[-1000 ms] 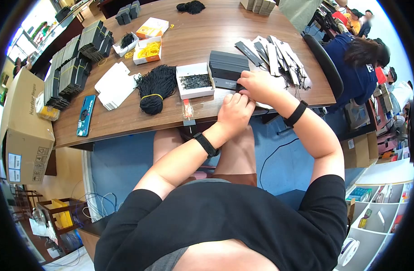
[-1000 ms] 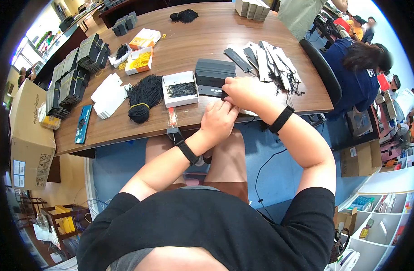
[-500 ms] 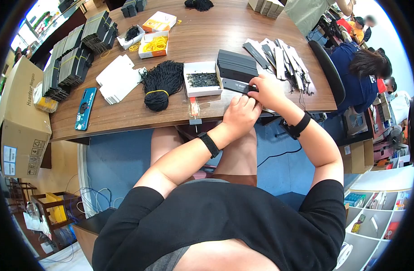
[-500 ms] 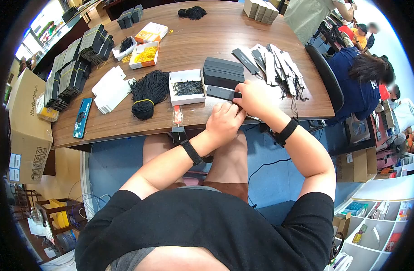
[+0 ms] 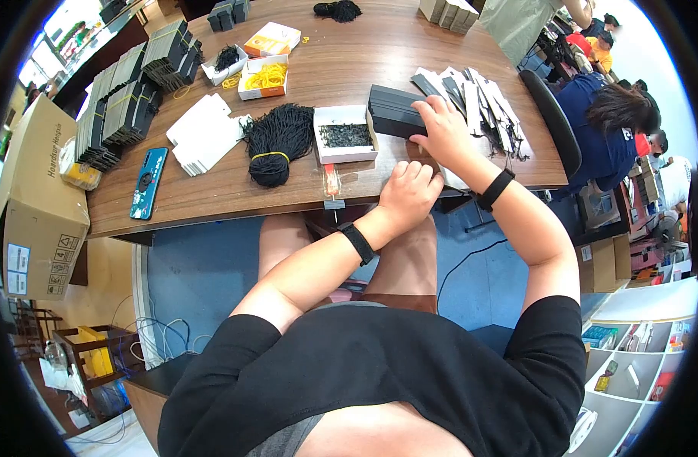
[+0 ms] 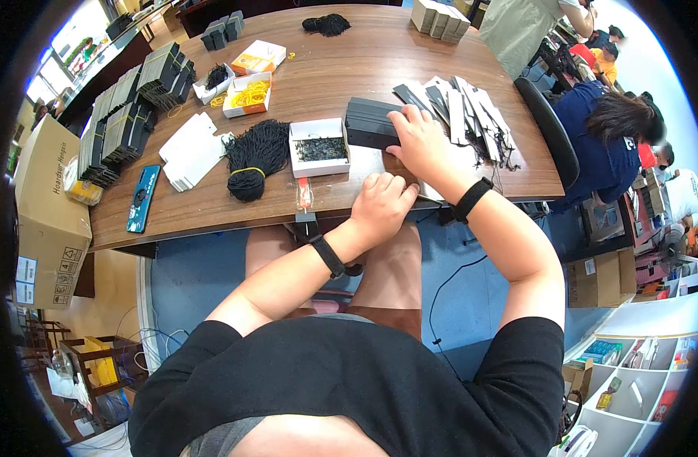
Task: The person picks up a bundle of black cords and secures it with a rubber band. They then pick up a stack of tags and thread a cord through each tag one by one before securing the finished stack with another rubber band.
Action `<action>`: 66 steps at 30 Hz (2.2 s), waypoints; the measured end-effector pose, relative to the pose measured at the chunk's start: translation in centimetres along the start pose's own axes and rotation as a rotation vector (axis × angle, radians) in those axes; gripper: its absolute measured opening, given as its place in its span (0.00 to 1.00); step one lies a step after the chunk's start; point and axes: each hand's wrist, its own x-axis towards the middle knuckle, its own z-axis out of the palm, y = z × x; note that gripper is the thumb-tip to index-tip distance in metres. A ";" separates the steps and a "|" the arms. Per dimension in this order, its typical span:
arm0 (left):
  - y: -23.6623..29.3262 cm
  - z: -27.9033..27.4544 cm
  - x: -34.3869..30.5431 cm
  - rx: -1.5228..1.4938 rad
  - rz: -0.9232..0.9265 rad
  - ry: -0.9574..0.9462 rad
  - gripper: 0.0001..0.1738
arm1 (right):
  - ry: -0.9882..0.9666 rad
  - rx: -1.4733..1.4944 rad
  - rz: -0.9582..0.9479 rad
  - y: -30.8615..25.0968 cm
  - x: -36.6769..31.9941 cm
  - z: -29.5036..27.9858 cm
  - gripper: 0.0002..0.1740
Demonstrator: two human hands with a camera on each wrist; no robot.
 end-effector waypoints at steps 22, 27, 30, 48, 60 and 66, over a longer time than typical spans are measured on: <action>0.4 0.0 0.9 0.027 -0.110 -0.037 0.17 | -0.272 -0.220 0.557 9.7 -2.7 -1.2 0.18; -0.2 0.8 0.4 -0.035 -0.121 -0.063 0.14 | 0.139 -0.415 0.525 10.7 -4.4 -2.4 0.11; 0.2 0.5 0.5 -0.083 -0.131 -0.049 0.12 | 0.208 -0.014 0.518 7.5 -5.1 -4.4 0.10; 0.4 0.5 0.8 -0.076 -0.070 0.019 0.14 | -0.390 -0.084 0.590 7.8 3.1 -1.0 0.20; -0.1 -0.2 0.7 -0.143 -0.050 -0.047 0.11 | 0.021 0.396 0.739 10.7 -5.7 -1.7 0.15; 1.1 -1.0 1.5 -0.002 -0.093 -0.021 0.08 | -0.334 0.406 0.124 4.1 -9.1 -4.3 0.10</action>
